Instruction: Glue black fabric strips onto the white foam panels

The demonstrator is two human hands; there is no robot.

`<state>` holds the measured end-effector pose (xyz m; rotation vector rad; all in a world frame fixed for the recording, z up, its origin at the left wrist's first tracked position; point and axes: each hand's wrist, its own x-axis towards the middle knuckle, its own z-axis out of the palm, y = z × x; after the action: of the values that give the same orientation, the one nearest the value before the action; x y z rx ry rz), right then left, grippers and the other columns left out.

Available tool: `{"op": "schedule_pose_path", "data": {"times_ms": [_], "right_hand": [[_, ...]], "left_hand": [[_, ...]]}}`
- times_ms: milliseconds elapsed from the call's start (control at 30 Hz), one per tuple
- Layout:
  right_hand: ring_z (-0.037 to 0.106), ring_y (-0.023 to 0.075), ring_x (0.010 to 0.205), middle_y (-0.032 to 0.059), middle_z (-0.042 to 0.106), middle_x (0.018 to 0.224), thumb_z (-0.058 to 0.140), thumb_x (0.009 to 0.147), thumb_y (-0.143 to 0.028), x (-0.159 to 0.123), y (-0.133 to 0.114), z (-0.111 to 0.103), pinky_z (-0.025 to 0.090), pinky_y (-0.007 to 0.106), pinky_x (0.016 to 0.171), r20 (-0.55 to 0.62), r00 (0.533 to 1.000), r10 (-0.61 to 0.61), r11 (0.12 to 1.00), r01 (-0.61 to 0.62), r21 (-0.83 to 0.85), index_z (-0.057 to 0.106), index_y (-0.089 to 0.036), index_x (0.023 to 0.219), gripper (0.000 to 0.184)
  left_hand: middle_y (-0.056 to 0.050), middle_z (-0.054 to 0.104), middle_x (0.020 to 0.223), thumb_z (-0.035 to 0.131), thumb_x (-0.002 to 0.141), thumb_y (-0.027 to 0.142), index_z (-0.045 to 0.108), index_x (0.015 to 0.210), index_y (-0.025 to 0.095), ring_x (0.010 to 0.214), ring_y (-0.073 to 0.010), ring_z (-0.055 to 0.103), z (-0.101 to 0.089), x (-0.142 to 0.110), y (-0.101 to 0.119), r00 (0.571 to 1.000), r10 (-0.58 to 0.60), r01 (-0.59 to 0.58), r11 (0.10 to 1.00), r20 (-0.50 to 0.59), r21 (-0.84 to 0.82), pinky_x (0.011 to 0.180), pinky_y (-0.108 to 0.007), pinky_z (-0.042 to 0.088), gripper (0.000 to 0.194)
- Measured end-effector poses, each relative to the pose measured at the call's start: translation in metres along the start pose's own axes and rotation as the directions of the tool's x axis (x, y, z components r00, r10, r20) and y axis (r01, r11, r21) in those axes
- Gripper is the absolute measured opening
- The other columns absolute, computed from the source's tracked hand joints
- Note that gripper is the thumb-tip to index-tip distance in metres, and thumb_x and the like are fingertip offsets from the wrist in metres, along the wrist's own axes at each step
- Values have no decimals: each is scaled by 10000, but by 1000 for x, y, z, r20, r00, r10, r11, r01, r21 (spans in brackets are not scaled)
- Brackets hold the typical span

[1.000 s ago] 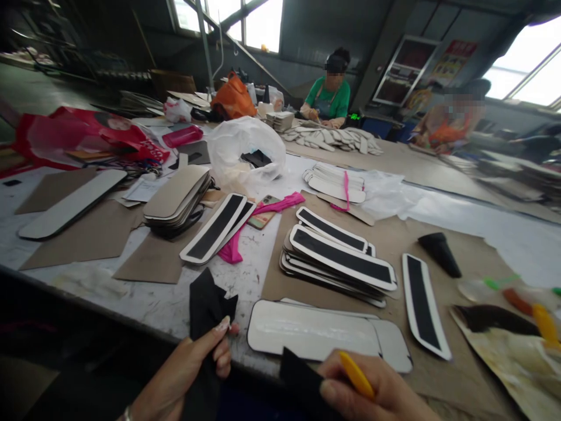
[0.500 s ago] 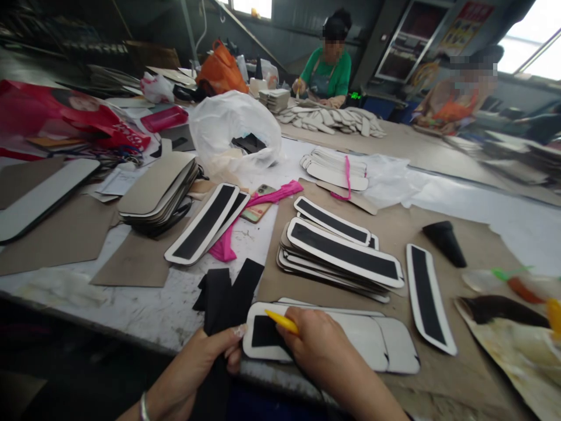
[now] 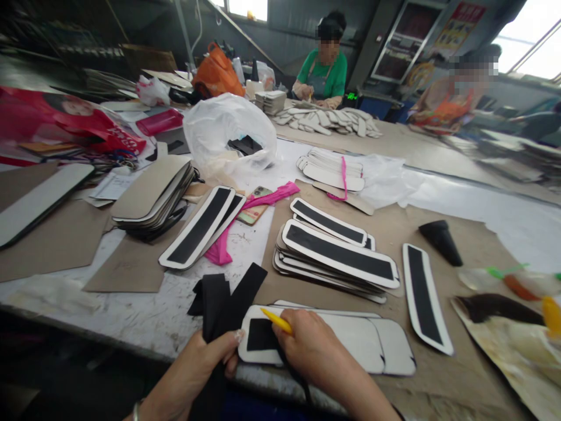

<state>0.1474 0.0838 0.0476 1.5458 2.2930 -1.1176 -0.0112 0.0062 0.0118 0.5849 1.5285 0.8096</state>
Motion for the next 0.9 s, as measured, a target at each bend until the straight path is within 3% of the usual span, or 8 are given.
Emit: {"op": "schedule_pose_path", "data": {"times_ms": [267, 500, 900], "right_hand": [[358, 91, 500, -45, 438, 535, 449, 798, -312, -4, 3, -7, 253, 226, 483, 37, 997, -61, 981, 53, 187, 462, -180, 583, 252], [253, 77, 467, -68, 309, 486, 488, 760, -333, -11, -5, -14, 216, 224, 434, 122, 992, -28, 909, -25, 415, 417, -185, 567, 253], [278, 74, 460, -69, 333, 489, 474, 732, -265, 6, 2, 1, 220, 221, 429, 52, 997, 50, 955, -63, 291, 395, -192, 549, 213]], "left_hand": [[14, 468, 456, 573, 680, 355, 466, 445, 176, 485, -118, 414, 0, 2, 1, 999, 7, 1, 990, 54, -139, 541, -250, 324, 314], [14, 460, 472, 510, 747, 388, 448, 459, 181, 517, -117, 400, -2, 0, 2, 995, 33, -16, 986, 95, -169, 571, -249, 325, 360], [7, 448, 450, 447, 760, 345, 422, 417, 196, 517, -127, 409, -2, 1, 8, 997, 19, -12, 994, 72, -106, 570, -258, 340, 375]]}}
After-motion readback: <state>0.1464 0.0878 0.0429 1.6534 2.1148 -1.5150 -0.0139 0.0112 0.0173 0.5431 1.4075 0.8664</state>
